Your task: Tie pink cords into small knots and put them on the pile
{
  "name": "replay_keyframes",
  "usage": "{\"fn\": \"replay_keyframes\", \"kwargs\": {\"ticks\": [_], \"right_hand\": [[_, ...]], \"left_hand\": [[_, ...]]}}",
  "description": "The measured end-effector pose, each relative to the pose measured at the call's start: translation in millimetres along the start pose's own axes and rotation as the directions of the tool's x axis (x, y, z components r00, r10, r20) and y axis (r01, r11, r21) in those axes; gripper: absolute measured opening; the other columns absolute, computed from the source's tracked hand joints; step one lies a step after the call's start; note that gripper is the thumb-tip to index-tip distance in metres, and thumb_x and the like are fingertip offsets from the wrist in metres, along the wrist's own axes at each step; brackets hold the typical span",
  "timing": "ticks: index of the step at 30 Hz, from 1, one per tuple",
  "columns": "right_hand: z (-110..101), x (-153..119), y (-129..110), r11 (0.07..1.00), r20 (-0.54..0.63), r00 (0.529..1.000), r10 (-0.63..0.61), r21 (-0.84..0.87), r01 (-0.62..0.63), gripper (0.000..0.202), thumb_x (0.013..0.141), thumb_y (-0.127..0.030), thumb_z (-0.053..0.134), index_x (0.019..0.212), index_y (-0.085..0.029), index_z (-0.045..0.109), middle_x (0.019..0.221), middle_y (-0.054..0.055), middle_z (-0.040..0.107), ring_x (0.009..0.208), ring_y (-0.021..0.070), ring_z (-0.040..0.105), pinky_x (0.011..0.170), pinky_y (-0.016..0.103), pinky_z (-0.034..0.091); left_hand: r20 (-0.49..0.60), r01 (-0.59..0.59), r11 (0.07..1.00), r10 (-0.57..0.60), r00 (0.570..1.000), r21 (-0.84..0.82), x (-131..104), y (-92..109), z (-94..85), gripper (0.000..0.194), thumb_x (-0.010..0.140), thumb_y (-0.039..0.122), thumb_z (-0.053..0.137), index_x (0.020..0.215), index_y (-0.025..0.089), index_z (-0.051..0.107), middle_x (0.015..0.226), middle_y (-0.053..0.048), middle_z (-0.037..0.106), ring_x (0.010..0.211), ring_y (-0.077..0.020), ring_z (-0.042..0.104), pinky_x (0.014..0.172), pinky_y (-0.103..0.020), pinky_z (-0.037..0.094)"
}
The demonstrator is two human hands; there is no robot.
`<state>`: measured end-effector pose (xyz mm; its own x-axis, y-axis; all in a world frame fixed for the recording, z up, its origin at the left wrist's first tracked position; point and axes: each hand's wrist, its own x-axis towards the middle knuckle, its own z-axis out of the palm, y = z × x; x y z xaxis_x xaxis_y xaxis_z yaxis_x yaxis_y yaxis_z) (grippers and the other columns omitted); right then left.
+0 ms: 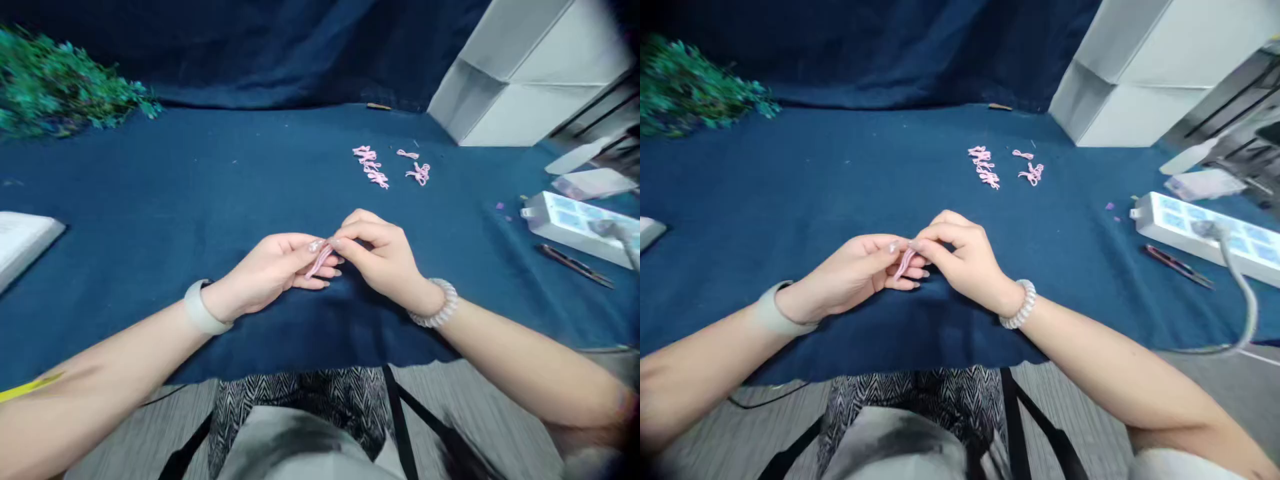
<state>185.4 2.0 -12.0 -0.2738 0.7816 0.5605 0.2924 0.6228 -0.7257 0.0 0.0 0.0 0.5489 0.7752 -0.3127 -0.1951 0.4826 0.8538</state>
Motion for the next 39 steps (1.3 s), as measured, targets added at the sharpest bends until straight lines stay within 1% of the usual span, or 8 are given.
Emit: {"fn": "replay_keyframes", "kwargs": {"ticks": [6,11,14,17,20,24,32,39], "right_hand": [[-1.4,2.8,1.3,1.0,0.001,1.0,0.012,0.016,-0.012,0.011,0.085,-0.017,0.064,0.075,-0.019,0.07,0.073,0.0,0.064,0.069,0.0091,0.058,0.066,0.023,0.048],[-1.7,2.7,0.6,0.999,-0.011,0.999,0.041,0.001,-0.041,0.012,0.084,-0.021,0.066,0.074,-0.02,0.071,0.072,0.0,0.064,0.069,0.0096,0.058,0.067,0.024,0.048],[-1.3,3.0,0.9,0.999,-0.013,0.999,0.05,-0.004,-0.05,0.012,0.084,-0.022,0.066,0.074,-0.019,0.072,0.071,0.0,0.064,0.069,0.0095,0.057,0.067,0.024,0.047],[-1.0,3.2,1.3,0.999,-0.013,0.999,0.046,-0.007,-0.046,0.013,0.084,-0.022,0.066,0.074,-0.02,0.072,0.07,0.0,0.063,0.069,0.0099,0.057,0.066,0.024,0.047],[-1.4,3.4,2.1,0.999,-0.021,0.999,0.038,-0.012,-0.038,0.012,0.084,-0.022,0.066,0.074,-0.019,0.071,0.07,0.0,0.063,0.069,0.01,0.057,0.065,0.025,0.047],[-2.2,4.1,3.2,0.999,-0.034,0.999,0.032,-0.019,-0.032,0.013,0.084,-0.024,0.066,0.073,-0.018,0.07,0.069,0.0,0.063,0.068,0.0101,0.057,0.066,0.025,0.047],[-6.6,6.6,3.4,0.998,-0.073,0.997,0.029,-0.054,-0.033,0.014,0.084,-0.023,0.066,0.071,-0.018,0.069,0.069,0.0,0.062,0.068,0.0106,0.056,0.065,0.026,0.045],[-9.0,8.6,4.8,0.996,-0.104,0.994,0.033,-0.082,-0.042,0.016,0.084,-0.024,0.066,0.069,-0.019,0.068,0.069,0.0,0.064,0.068,0.0112,0.057,0.065,0.027,0.045]], "left_hand": [[-0.05,0.02,0.996,-0.015,0.999,0.088,-0.5,-1.2,0.1,0.028,0.072,0.041,0.076,0.083,0.015,0.072,0.074,-0.001,0.07,0.062,-0.0084,0.066,0.059,-0.021,0.06],[-0.073,0.019,0.984,-0.006,0.997,0.176,-0.5,-2.3,-1.2,0.027,0.07,0.038,0.078,0.085,0.016,0.071,0.071,0.0,0.069,0.059,-0.0079,0.065,0.053,-0.017,0.058],[-0.068,0.001,0.969,0.016,0.998,0.249,-0.9,-2.3,-1.0,0.024,0.071,0.033,0.078,0.087,0.016,0.071,0.074,-0.001,0.07,0.061,-0.0083,0.065,0.053,-0.017,0.058],[-0.065,-0.002,0.948,0.024,0.998,0.32,-1.3,-2.0,0.4,0.024,0.072,0.029,0.077,0.09,0.015,0.071,0.068,-0.001,0.069,0.062,-0.0091,0.066,0.053,-0.016,0.057],[-0.064,-0.014,0.93,0.04,0.997,0.369,-1.4,-1.6,2.1,0.018,0.077,0.029,0.072,0.085,0.013,0.071,0.066,0.0,0.068,0.06,-0.0089,0.066,0.05,-0.015,0.057],[-0.063,-0.043,0.92,0.073,0.995,0.39,-1.7,-0.9,3.7,0.018,0.082,0.029,0.066,0.082,0.012,0.07,0.065,0.0,0.067,0.058,-0.008,0.065,0.049,-0.014,0.056],[-0.079,-0.041,0.912,0.081,0.994,0.408,-3.9,-0.7,2.5,0.019,0.085,0.027,0.062,0.094,0.012,0.071,0.063,0.001,0.066,0.055,-0.0069,0.064,0.051,-0.014,0.057],[-0.08,-0.11,0.868,0.169,0.982,0.485,-4.6,-1.4,1.0,0.022,0.085,0.032,0.062,0.092,0.012,0.069,0.067,0.0,0.067,0.056,-0.007,0.064,0.052,-0.014,0.056]]}}
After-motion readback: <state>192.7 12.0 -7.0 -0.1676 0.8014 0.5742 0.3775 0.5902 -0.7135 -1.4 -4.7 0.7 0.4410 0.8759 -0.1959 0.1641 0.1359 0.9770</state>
